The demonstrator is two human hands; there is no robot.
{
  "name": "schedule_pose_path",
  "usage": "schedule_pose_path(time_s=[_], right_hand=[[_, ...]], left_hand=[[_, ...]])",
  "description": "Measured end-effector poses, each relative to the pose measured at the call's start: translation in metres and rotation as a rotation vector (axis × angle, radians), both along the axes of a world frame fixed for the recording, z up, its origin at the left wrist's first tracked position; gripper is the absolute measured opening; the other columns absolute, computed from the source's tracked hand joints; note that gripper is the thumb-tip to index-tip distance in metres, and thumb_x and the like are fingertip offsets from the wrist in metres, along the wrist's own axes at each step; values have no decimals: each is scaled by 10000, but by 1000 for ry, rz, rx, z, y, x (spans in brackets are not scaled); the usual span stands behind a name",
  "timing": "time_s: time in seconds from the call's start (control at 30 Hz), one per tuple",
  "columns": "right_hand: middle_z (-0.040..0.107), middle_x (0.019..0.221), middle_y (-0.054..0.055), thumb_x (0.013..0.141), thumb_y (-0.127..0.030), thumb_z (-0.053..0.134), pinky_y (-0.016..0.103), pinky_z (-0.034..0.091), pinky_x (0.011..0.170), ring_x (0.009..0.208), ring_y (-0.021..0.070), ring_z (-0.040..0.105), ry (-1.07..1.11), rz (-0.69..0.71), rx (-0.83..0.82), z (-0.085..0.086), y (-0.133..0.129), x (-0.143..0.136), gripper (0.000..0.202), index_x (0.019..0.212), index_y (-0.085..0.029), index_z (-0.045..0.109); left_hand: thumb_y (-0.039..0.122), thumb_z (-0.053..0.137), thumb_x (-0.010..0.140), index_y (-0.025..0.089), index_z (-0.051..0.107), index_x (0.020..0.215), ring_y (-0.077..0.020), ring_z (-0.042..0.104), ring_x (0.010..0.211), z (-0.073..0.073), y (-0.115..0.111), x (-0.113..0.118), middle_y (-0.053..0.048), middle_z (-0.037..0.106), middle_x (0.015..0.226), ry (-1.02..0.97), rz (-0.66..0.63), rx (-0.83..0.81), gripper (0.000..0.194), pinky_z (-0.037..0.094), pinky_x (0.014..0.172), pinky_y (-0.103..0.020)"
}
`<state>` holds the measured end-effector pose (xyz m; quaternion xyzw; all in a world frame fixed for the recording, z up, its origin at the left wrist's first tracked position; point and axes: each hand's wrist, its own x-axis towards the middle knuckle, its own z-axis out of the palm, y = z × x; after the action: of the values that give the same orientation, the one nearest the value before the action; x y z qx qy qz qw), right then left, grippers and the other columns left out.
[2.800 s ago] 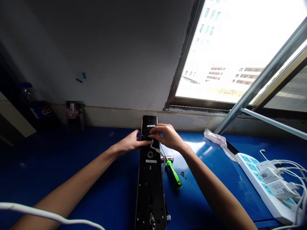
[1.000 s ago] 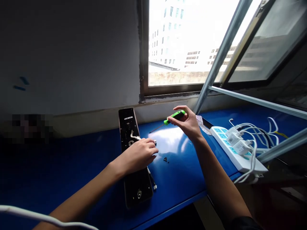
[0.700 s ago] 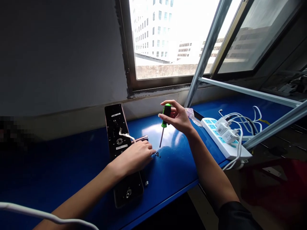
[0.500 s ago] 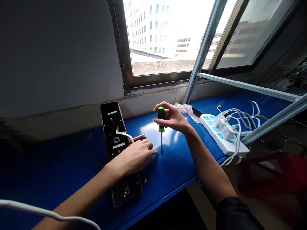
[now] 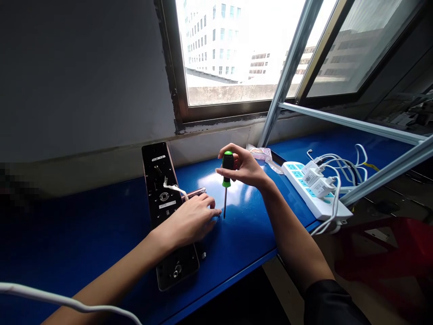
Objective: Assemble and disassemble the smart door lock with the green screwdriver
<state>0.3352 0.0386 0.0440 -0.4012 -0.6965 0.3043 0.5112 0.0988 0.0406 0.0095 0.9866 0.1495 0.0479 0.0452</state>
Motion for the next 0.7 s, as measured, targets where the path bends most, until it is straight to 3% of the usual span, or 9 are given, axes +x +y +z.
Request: schedule_pose_path(time_s=[0.2, 0.43, 0.7], right_hand=[[567, 684, -83, 775, -457, 855, 221, 447, 429, 489, 94, 525, 69, -103, 65, 1, -2, -1, 430, 1022, -271, 556], [556, 659, -93, 765, -456, 866, 234, 446, 411, 464, 95, 524, 137, -192, 135, 7, -7, -3, 428, 994, -273, 552], [691, 787, -42, 820, -435, 839, 281, 552, 468, 541, 131, 635, 127, -149, 299, 13, -12, -10, 442, 1142, -302, 566]], left_hand=[[341, 757, 937, 229, 806, 1002, -244, 669, 1005, -4, 2, 5, -35, 738, 952, -173, 61, -172, 138, 495, 1098, -507], [268, 779, 923, 193, 776, 862, -226, 650, 949, -7, 6, 1, -38, 725, 854, -288, 91, -234, 97, 543, 1035, -449], [218, 687, 986, 151, 694, 894, -267, 595, 1099, 19, 4, -10, -80, 701, 978, -192, 117, -154, 114, 573, 879, -392]])
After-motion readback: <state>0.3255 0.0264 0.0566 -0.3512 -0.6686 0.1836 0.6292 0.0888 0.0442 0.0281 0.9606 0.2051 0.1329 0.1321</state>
